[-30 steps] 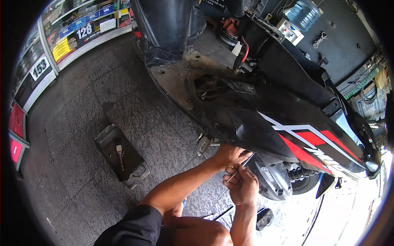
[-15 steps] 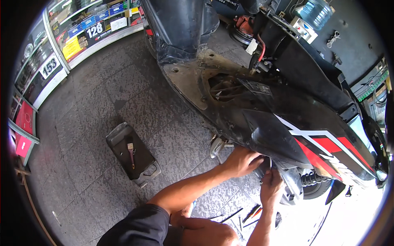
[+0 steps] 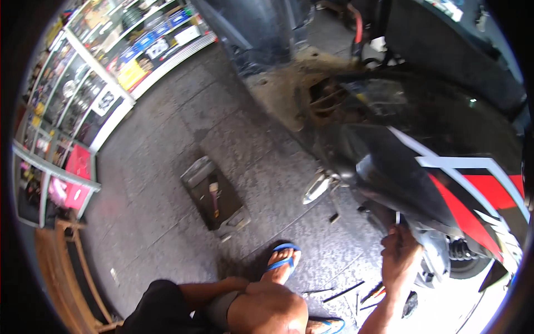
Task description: The person unscrews and removes a plastic air filter housing from the side of a motorcycle using a screwdriver and a T-handle socket wrench, then proceeds to unscrew internal bolts.
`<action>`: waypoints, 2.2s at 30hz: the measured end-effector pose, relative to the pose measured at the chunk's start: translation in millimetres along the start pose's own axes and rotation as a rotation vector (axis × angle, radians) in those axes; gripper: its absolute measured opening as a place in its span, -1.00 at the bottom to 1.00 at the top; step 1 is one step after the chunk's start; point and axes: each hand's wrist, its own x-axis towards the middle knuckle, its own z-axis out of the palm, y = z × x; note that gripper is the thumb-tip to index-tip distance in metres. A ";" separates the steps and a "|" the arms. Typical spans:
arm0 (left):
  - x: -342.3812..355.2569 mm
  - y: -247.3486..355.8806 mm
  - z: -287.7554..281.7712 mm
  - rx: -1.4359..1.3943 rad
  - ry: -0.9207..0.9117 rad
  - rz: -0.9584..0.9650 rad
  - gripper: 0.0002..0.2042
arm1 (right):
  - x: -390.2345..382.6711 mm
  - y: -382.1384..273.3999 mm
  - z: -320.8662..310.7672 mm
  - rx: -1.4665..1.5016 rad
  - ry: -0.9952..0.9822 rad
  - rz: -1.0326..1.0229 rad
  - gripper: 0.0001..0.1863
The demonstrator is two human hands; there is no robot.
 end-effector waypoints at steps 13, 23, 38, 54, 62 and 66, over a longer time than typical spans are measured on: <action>-50.4 210.0 -135.0 0.280 0.545 -0.733 -0.50 | 6.2 20.9 5.1 0.222 -0.032 -0.121 -0.67; -85.8 157.8 -126.8 0.651 -0.022 0.695 -0.87 | 8.5 10.2 -3.8 -0.015 0.073 -0.228 -0.78; -153.6 26.5 34.5 0.110 0.771 0.463 -0.65 | -1.8 8.9 -32.7 -0.277 0.138 -0.139 -0.69; 5.0 153.3 -207.5 0.498 0.702 0.096 -0.75 | -54.0 28.6 -69.9 0.049 0.175 -0.402 -0.74; 152.5 170.9 -157.9 -0.716 1.706 0.569 -0.85 | -54.9 8.1 -74.2 0.476 0.282 -0.229 -0.86; 164.3 183.2 -152.4 -0.906 1.671 0.565 -0.80 | -23.4 -5.6 -43.7 0.441 0.340 -0.299 -0.88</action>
